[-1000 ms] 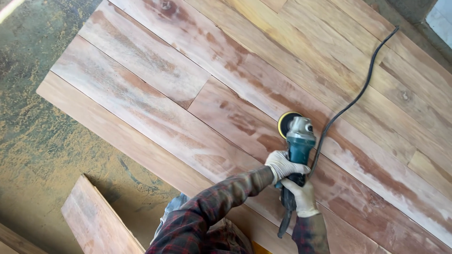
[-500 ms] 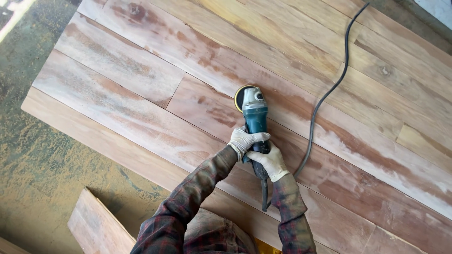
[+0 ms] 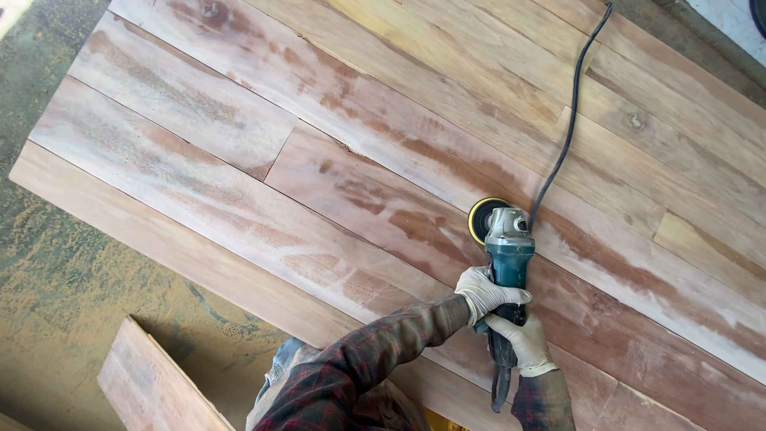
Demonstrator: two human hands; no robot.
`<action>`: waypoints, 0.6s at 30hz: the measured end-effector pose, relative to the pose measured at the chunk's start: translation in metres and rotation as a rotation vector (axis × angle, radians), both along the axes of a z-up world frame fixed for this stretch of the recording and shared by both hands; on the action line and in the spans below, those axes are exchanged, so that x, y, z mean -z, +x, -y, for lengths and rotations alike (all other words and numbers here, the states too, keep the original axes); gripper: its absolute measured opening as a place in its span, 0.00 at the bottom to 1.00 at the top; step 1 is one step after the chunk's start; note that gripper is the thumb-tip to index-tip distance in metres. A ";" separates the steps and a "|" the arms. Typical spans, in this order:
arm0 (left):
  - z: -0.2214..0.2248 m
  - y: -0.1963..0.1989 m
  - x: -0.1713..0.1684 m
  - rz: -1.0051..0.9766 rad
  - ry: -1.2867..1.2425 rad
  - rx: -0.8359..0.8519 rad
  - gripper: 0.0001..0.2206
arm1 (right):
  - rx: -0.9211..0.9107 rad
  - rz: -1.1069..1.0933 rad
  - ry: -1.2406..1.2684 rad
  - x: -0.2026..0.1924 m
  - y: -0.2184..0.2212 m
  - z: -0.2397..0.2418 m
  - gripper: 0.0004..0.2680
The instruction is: The person wipes a large wooden panel with a blue sponge, then uses an angle grinder with a sanding pad to sand the panel's surface, moving the tool across the boards. The panel rests on the floor of a dusty workshop while the person works around it.
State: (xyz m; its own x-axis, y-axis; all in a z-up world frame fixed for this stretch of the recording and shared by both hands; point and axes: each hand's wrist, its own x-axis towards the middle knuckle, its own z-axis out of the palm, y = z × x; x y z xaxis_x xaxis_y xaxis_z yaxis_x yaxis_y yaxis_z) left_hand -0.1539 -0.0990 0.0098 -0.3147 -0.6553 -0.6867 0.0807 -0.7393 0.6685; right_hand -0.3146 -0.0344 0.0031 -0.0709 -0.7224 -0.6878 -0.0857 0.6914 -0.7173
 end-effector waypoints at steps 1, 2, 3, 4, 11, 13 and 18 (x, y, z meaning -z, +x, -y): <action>-0.001 0.002 0.003 -0.001 -0.022 -0.002 0.25 | -0.029 -0.007 0.013 0.007 -0.002 0.000 0.13; -0.001 0.005 0.005 -0.001 -0.043 -0.004 0.25 | -0.057 -0.013 0.026 0.015 -0.004 -0.001 0.14; 0.003 0.014 -0.003 0.005 -0.044 -0.010 0.25 | -0.064 -0.007 0.025 0.017 0.001 0.003 0.14; 0.006 0.025 -0.011 0.018 -0.008 -0.019 0.25 | -0.069 0.007 0.001 0.019 0.008 0.006 0.14; 0.036 0.082 -0.016 0.074 -0.027 -0.138 0.24 | -0.207 -0.029 -0.113 0.022 0.065 0.060 0.19; 0.043 0.099 -0.014 0.090 -0.010 -0.154 0.24 | -0.230 -0.004 -0.120 0.018 0.084 0.070 0.19; 0.061 0.135 0.009 0.116 -0.051 -0.206 0.23 | -0.295 0.009 -0.093 0.015 0.130 0.098 0.19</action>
State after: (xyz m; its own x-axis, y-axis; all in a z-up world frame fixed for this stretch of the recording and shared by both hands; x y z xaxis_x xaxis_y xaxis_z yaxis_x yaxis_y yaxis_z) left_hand -0.0186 -0.1597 0.0012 -0.0917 -0.7322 -0.6748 0.1467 -0.6802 0.7182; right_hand -0.1842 -0.1324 -0.0116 0.1569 -0.7709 -0.6174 -0.2659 0.5691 -0.7781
